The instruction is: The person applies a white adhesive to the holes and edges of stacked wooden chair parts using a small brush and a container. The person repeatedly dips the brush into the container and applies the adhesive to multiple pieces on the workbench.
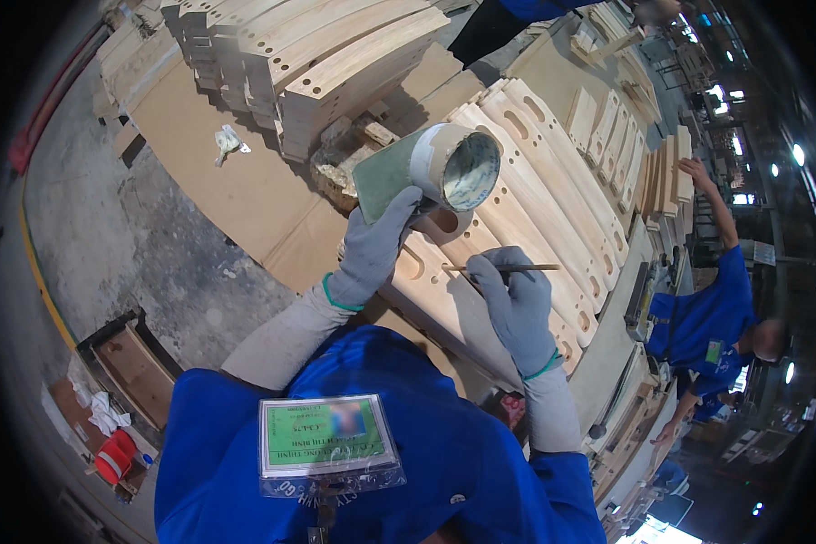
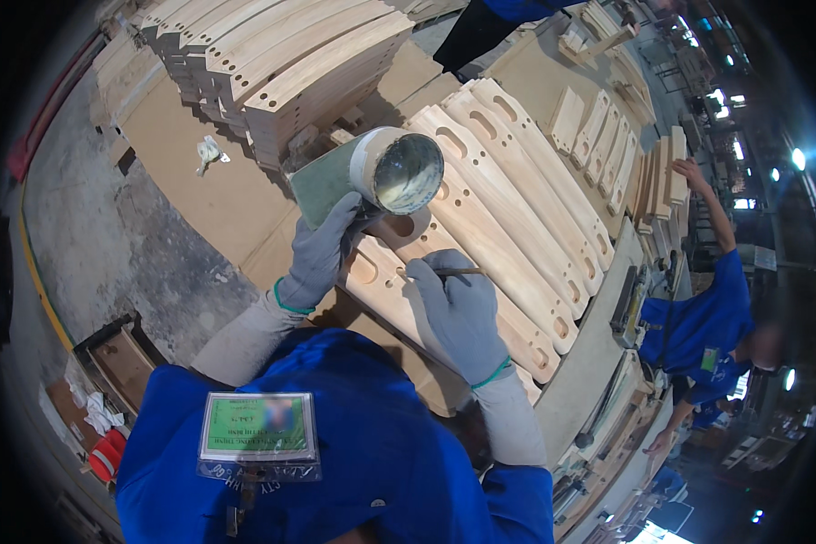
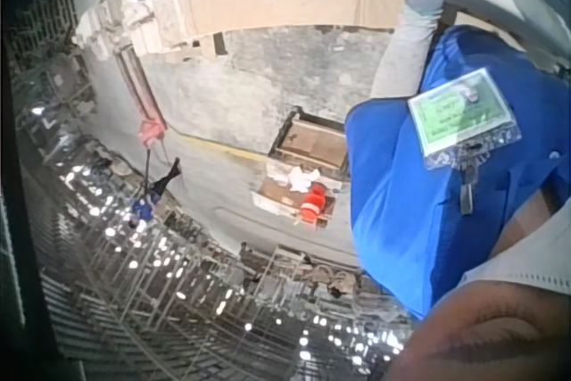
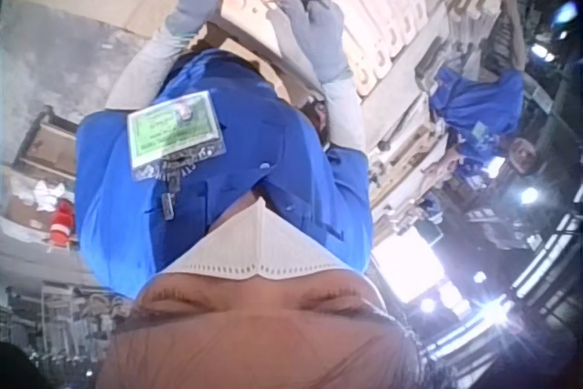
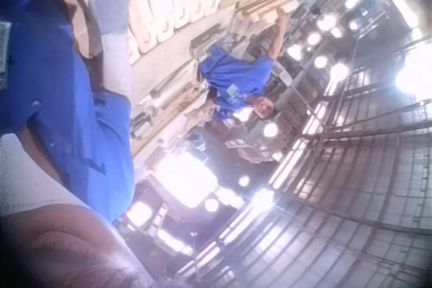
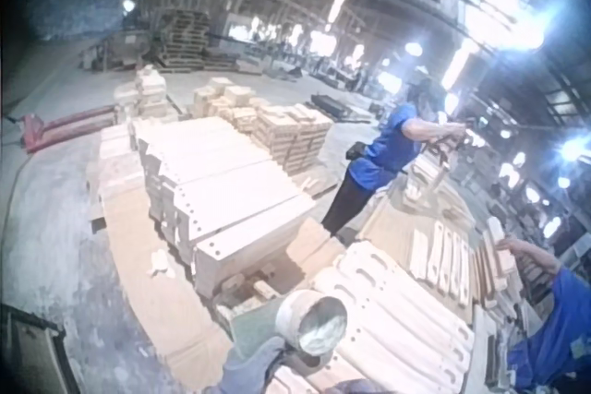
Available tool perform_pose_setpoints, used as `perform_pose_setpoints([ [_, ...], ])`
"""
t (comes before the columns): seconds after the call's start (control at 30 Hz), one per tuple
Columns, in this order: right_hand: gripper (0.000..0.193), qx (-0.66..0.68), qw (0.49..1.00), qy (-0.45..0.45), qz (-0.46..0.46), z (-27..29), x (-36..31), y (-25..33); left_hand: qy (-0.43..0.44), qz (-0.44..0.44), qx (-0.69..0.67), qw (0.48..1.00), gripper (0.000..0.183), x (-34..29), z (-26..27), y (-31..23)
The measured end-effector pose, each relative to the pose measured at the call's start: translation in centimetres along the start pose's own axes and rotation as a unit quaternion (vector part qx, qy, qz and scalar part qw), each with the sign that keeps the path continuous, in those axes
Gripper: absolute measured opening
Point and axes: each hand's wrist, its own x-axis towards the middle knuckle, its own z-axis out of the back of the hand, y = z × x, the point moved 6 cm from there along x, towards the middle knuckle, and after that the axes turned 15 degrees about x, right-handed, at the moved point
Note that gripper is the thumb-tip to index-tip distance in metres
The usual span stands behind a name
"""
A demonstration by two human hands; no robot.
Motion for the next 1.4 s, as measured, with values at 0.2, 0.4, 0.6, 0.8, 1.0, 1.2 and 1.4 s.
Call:
perform_pose_setpoints([
  [0.2,0.025,0.000,1.000,-0.016,0.026,-0.7,-0.3,-0.6,0.010,-0.108,0.151,0.983,0.026,0.1,0.8,0.6],
  [0.4,0.025,-0.017,0.999,-0.012,0.038,-0.7,-0.3,-0.3,0.003,-0.103,0.111,0.988,0.027,0.0,0.8,0.7],
  [0.6,0.010,0.104,0.982,-0.090,-0.132,0.5,-1.0,-1.8,0.007,0.007,-0.061,0.998,0.024,0.2,0.0,0.9],
  [0.8,0.017,0.028,0.999,0.015,-0.028,-1.3,-0.8,0.3,0.023,0.004,-0.032,0.999,0.030,0.2,-0.3,0.3],
  [1.0,0.020,0.018,0.999,0.028,0.012,-1.8,-1.0,0.2,0.027,0.021,-0.071,0.997,0.024,0.1,-0.3,0.2],
  [1.2,0.023,0.054,0.998,-0.024,-0.024,0.4,-0.7,-0.2,0.021,0.023,-0.048,0.998,0.027,0.0,-0.3,0.1],
  [1.4,0.024,0.057,0.997,-0.031,-0.030,-0.1,-0.1,-1.6,0.004,0.011,-0.004,1.000,0.023,-0.1,-0.1,0.1],
])
